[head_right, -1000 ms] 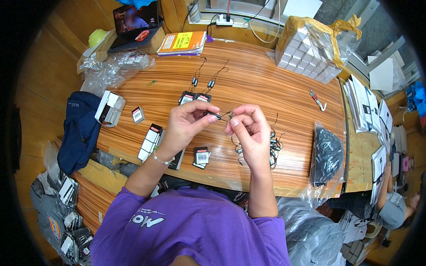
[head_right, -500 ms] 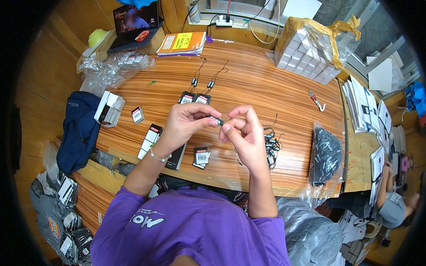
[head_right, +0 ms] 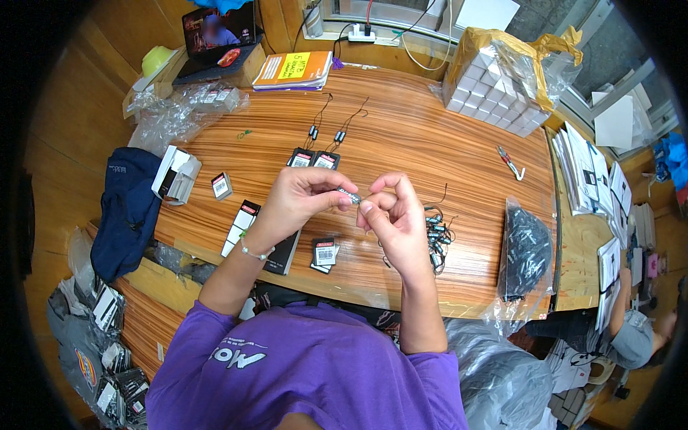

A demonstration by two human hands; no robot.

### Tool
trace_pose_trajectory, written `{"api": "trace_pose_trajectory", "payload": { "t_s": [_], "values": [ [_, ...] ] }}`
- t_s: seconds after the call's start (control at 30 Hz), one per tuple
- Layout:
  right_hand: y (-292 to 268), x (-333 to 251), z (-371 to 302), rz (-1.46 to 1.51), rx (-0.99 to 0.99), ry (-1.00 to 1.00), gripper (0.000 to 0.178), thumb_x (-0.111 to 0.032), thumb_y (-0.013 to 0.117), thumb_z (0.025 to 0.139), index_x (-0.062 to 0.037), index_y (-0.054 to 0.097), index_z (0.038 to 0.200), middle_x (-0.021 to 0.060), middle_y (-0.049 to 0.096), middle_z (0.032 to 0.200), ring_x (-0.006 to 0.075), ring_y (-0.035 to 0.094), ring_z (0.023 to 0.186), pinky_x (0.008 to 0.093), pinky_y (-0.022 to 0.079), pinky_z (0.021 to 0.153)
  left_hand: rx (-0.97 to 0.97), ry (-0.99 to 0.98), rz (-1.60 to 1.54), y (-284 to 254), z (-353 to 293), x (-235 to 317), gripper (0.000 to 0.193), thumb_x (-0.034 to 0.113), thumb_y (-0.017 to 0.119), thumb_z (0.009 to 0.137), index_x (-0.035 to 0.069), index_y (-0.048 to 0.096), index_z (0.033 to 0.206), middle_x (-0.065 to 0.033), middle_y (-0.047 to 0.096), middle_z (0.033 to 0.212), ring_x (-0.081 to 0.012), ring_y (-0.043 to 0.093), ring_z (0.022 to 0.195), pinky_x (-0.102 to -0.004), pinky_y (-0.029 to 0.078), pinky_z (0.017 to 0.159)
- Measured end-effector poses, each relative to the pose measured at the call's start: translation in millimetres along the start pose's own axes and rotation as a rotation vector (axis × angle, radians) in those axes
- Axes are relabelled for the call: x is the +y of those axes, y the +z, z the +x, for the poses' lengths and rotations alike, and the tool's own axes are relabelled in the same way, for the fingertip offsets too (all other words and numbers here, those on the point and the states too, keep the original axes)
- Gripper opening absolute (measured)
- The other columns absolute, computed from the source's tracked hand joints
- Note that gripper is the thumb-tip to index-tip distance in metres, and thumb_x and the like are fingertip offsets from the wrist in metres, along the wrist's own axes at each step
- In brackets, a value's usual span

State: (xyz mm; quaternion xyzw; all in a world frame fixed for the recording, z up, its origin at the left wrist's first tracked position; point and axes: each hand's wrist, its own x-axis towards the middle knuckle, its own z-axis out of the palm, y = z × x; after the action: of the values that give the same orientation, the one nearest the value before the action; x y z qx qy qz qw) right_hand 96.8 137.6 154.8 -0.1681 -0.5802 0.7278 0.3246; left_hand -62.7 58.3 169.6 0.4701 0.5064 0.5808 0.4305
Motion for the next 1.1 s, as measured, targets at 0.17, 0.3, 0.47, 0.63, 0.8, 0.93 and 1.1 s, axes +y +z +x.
{"api": "trace_pose_trajectory", "payload": {
  "t_s": [0.17, 0.3, 0.47, 0.63, 0.8, 0.93, 1.1],
  "values": [
    [-2, 7, 2, 0.065, -0.052, 0.041, 0.020, -0.002, 0.056, 0.085, -0.0043, 0.041, 0.098, 0.0059, 0.058, 0.069, 0.0092, 0.054, 0.063, 0.0203, 0.042, 0.057, -0.077, -0.037, 0.014, -8, 3, -1, 0.012, -0.001, 0.061, 0.081, -0.004, 0.065, 0.091, -0.0057, 0.065, 0.079, -0.0089, 0.061, 0.072, -0.0206, 0.050, 0.067],
    [-4, 13, 3, 0.173, -0.085, 0.079, 0.020, -0.003, 0.058, 0.085, -0.0043, 0.041, 0.097, 0.0072, 0.059, 0.070, 0.0114, 0.056, 0.063, 0.0216, 0.044, 0.059, -0.099, -0.043, -0.089, -6, 2, -1, 0.011, -0.001, 0.061, 0.080, -0.004, 0.065, 0.090, -0.0055, 0.065, 0.079, -0.0086, 0.060, 0.071, -0.0200, 0.049, 0.066],
    [-3, 16, 4, 0.185, -0.067, 0.088, 0.019, -0.001, 0.062, 0.081, -0.0041, 0.047, 0.092, 0.0076, 0.060, 0.075, 0.0126, 0.057, 0.068, 0.0231, 0.046, 0.066, -0.068, -0.039, -0.076, -7, -3, 1, 0.012, -0.001, 0.062, 0.080, -0.004, 0.065, 0.090, -0.0055, 0.065, 0.079, -0.0084, 0.060, 0.071, -0.0200, 0.049, 0.065],
    [5, 16, 6, 0.074, 0.021, -0.123, 0.016, 0.000, 0.067, 0.076, -0.0036, 0.054, 0.084, 0.0066, 0.060, 0.085, 0.0114, 0.056, 0.078, 0.0245, 0.045, 0.073, -0.042, -0.022, -0.092, -7, -7, 5, 0.011, -0.001, 0.061, 0.080, -0.004, 0.066, 0.089, -0.0051, 0.065, 0.079, -0.0079, 0.060, 0.070, -0.0199, 0.049, 0.065],
    [0, 19, 3, 0.136, -0.030, -0.005, 0.014, -0.001, 0.069, 0.075, -0.0026, 0.056, 0.082, 0.0049, 0.059, 0.084, 0.0105, 0.055, 0.078, 0.0244, 0.045, 0.073, -0.061, -0.019, -0.120, -6, -8, 4, 0.010, 0.001, 0.062, 0.081, -0.004, 0.065, 0.089, -0.0040, 0.064, 0.077, -0.0062, 0.058, 0.070, -0.0191, 0.048, 0.064],
    [-4, 25, 1, 0.154, -0.051, 0.064, 0.012, -0.004, 0.067, 0.078, -0.0030, 0.057, 0.083, 0.0037, 0.059, 0.084, 0.0095, 0.055, 0.077, 0.0233, 0.045, 0.072, -0.051, -0.027, -0.058, -5, -10, 4, 0.010, 0.000, 0.061, 0.081, -0.003, 0.066, 0.089, -0.0036, 0.064, 0.076, -0.0062, 0.058, 0.068, -0.0190, 0.048, 0.063],
    [13, 20, 6, -0.004, -0.106, 0.026, 0.019, -0.022, 0.055, 0.089, -0.0029, 0.058, 0.088, 0.0015, 0.058, 0.080, 0.0090, 0.053, 0.078, 0.0231, 0.041, 0.072, 0.032, -0.023, 0.084, -11, -2, 9, 0.012, 0.002, 0.064, 0.078, -0.003, 0.065, 0.089, -0.0059, 0.062, 0.079, -0.0106, 0.058, 0.073, -0.0228, 0.048, 0.068]
  ]
}}
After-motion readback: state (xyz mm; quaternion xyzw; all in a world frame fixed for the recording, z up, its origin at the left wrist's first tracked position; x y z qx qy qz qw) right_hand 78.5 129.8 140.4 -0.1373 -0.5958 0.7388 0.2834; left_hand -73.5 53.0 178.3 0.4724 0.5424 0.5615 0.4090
